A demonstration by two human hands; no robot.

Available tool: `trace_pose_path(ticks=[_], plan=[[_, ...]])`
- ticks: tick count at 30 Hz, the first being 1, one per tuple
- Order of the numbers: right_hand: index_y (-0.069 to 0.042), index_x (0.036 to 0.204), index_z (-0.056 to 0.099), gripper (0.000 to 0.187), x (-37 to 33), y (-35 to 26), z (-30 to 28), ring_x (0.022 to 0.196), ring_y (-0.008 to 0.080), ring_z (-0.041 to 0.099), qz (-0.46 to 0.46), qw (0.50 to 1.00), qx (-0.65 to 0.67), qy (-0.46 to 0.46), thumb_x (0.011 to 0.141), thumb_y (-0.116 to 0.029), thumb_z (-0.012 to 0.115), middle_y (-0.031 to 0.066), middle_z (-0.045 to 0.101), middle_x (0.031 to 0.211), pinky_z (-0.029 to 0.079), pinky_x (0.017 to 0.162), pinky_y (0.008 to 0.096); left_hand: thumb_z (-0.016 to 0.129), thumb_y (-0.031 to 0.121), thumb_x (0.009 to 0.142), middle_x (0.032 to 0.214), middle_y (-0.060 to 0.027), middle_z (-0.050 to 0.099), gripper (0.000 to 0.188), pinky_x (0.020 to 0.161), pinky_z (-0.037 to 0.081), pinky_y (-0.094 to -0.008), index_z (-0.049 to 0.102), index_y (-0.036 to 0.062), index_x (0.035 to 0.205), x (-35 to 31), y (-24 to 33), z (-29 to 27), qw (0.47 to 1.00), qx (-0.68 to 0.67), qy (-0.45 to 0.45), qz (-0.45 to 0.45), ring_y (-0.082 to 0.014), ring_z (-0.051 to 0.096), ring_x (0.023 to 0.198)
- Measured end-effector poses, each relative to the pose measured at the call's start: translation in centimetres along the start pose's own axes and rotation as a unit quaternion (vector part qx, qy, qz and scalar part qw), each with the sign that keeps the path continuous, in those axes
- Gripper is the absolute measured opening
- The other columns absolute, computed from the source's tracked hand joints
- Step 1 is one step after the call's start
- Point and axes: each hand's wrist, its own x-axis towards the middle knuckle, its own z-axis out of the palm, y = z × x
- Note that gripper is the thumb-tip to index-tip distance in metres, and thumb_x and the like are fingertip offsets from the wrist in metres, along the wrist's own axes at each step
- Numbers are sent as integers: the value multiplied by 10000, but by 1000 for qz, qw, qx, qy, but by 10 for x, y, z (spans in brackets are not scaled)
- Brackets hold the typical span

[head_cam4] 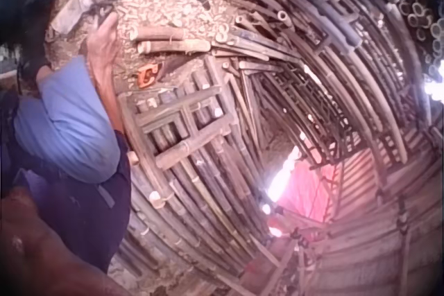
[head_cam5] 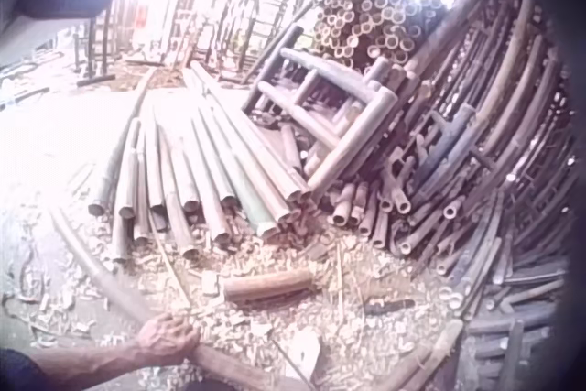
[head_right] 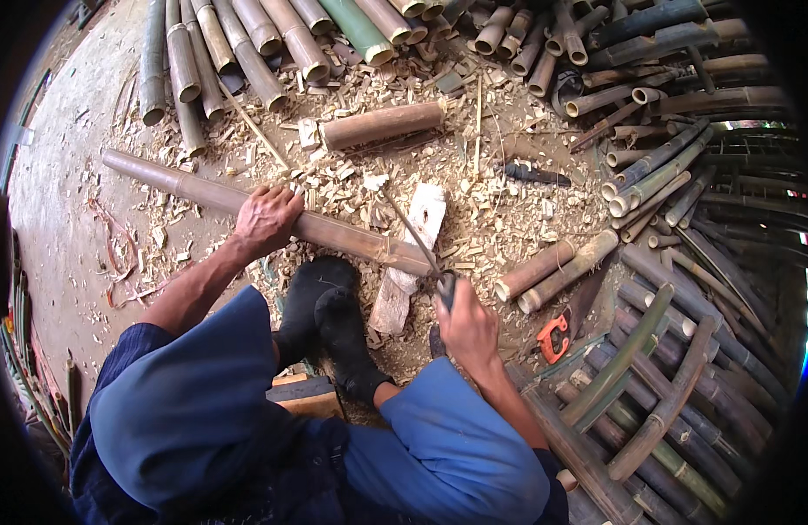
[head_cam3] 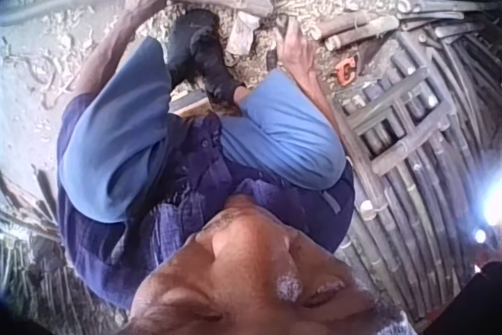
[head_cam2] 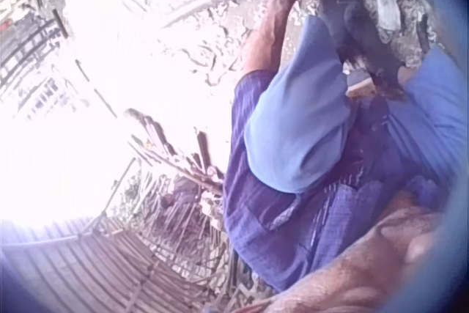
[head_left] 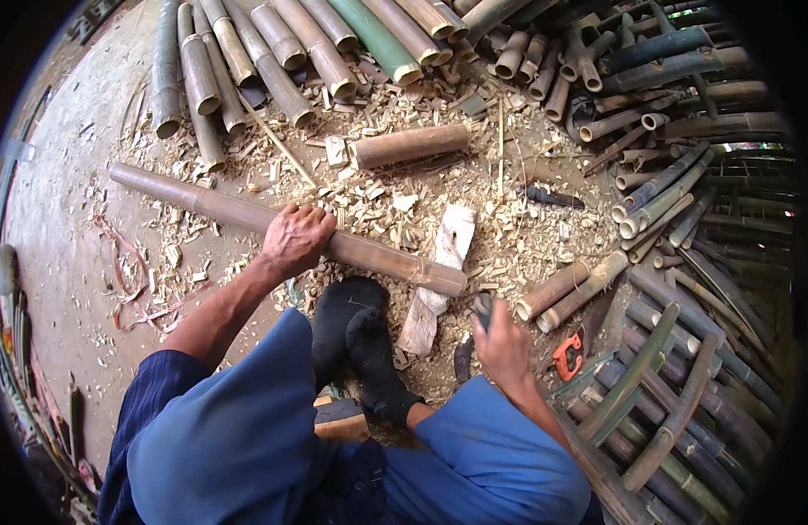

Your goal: The person whittles and shapes bamboo poles using a knife, including cutting notches and scraping the surface, while sitting on a ground covered in wood shavings.

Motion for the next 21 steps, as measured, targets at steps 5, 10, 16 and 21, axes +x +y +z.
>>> trace_pose_path(ticks=[5, 10, 16, 21], plan=[[-9, 1267, 511, 412, 1, 13, -10, 817, 496, 705, 173, 976, -39, -125, 1005, -304, 628, 275, 715, 876, 524, 757, 590, 745, 116, 752, 1065, -131, 632, 409, 927, 492, -422, 608, 66, 1135, -3, -3, -15, 997, -11, -76, -24, -285, 627, 1064], [2, 1278, 523, 448, -23, -3, 1, 870, 505, 678, 198, 968, 141, 65, 1008, -338, 631, 277, 692, 926, 509, 784, 550, 849, 93, 646, 1216, -116, 563, 699, 1048, 447, -421, 572, 91, 1289, -12, -53, -61, 979, -8, -182, -93, -278, 544, 1168], [-14, 1170, 532, 302, -39, 15, 42, 542, 177, 565, 298, 827, 437, 190, 1006, -241, 646, 64, 609, 784, 475, 520, 329, 848, 154, 682, 917, -121, 702, 339, 732, 604, -432, 714, 80, 986, -23, -67, -81, 990, -121, -79, -2, -299, 710, 803], [-77, 1092, 510, 364, -21, 16, 26, 475, 78, 457, 291, 739, 540, 278, 1092, -441, 522, -18, 461, 706, 379, 413, 244, 883, 299, 713, 981, -139, 670, 447, 778, 569, -459, 669, 67, 1030, -14, 32, -65, 975, -168, -133, -54, -339, 699, 893]])
